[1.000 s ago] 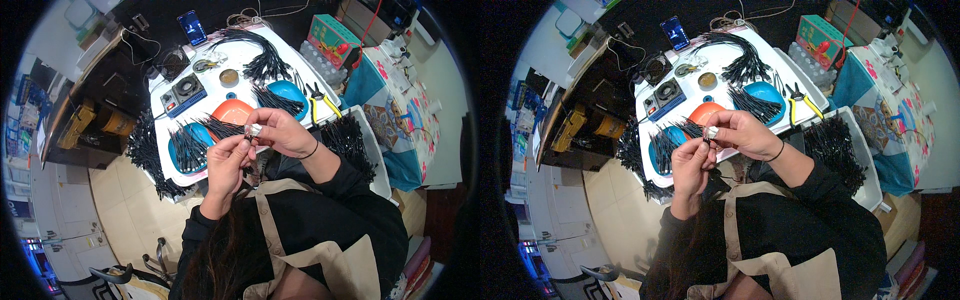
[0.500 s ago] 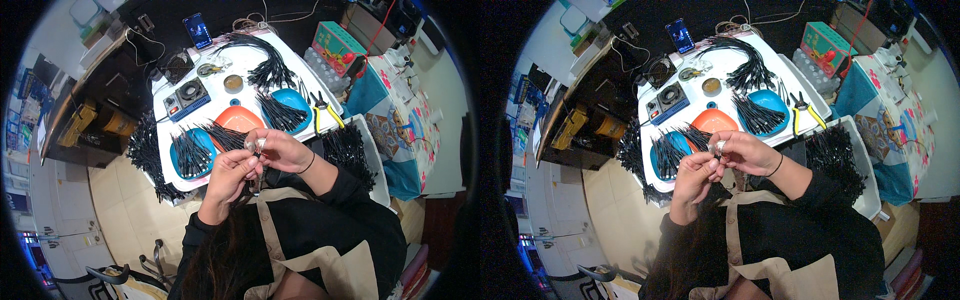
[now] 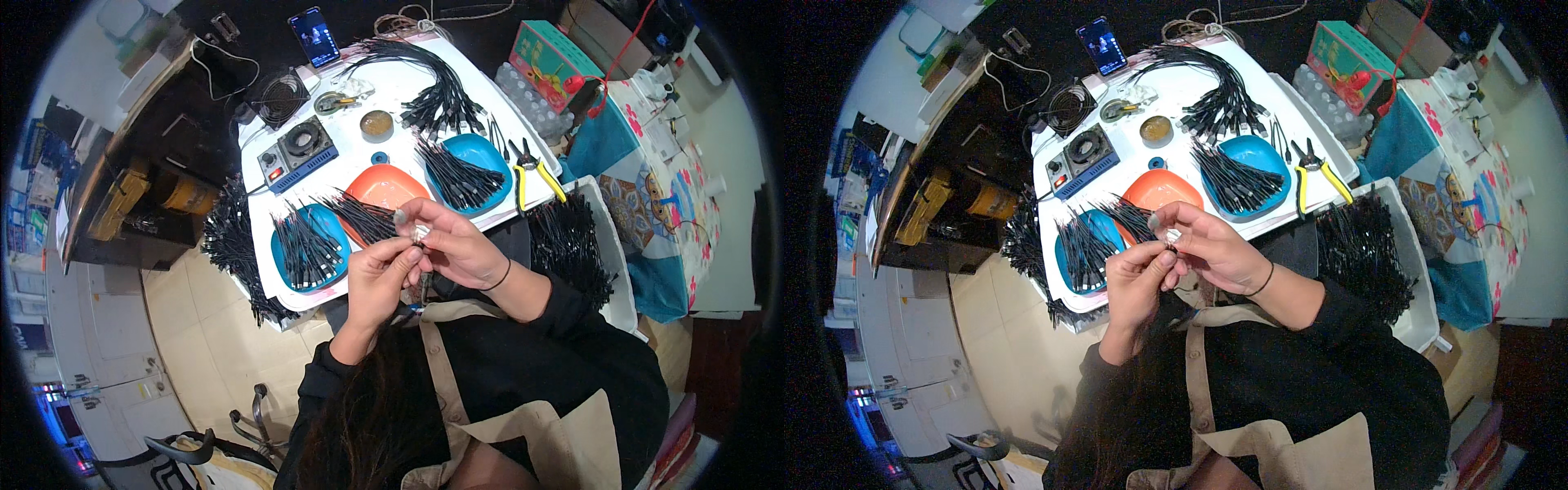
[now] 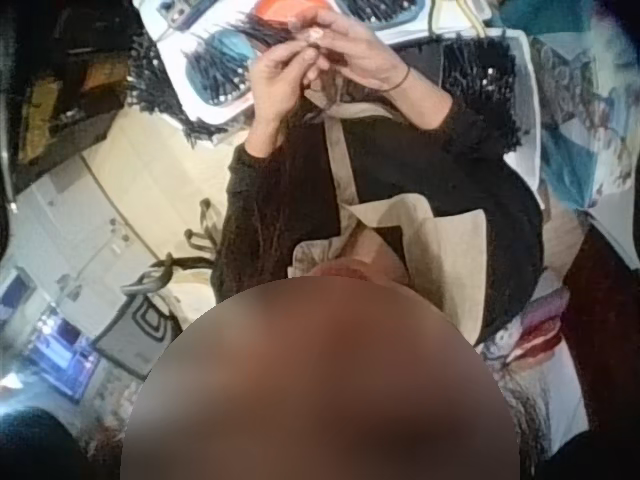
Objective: The person repeatedly picks black wire-like components from bowls on a table, strips or adjusts the ends, and places them into a white bin. The person uses pliers and a small heating device during the process. The task continues throughout the clip with consistent hand movements and tool use.
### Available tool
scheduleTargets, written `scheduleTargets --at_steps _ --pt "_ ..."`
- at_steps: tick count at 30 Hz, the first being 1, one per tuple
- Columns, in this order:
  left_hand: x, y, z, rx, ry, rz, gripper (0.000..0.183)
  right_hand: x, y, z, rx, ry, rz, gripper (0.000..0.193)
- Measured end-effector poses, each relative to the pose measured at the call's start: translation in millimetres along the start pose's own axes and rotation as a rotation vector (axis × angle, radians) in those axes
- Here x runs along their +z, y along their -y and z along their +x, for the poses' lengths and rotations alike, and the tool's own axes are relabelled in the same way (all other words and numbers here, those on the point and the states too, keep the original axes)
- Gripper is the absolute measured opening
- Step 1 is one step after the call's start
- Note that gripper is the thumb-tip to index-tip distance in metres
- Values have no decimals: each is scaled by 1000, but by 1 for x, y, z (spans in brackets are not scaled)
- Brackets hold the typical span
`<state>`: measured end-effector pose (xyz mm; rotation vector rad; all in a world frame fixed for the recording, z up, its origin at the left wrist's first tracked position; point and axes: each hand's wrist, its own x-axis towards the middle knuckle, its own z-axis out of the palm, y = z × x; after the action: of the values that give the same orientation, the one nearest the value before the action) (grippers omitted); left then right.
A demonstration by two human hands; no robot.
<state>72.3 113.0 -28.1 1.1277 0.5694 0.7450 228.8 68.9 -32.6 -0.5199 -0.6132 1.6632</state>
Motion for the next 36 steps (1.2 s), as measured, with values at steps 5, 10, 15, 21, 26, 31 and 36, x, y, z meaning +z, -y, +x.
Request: scheduleTargets --at_steps 5,10,15,21,26,31,36 --pt "3 1 -1 5 -47 -21 14 -5 -5 4 14 -53 -66 25" --pt "-3 -7 -4 -9 -74 -24 15 -4 11 0 -115 -133 -516 17" --pt "-1 -7 -9 -16 -63 -8 16 1 27 -7 -350 -9 -1428 18" --pt "-3 -7 -10 -14 15 97 15 10 25 -3 -501 -2 -1623 19" --pt "-2 -11 -13 -44 24 122 14 5 22 -6 -535 37 -1552 21" --pt "-4 -14 -10 -157 73 -30 14 -2 16 -11 -198 -190 -715 16" --pt "-12 -20 -10 -226 95 -163 12 -10 57 -25 -95 -238 -892 15"
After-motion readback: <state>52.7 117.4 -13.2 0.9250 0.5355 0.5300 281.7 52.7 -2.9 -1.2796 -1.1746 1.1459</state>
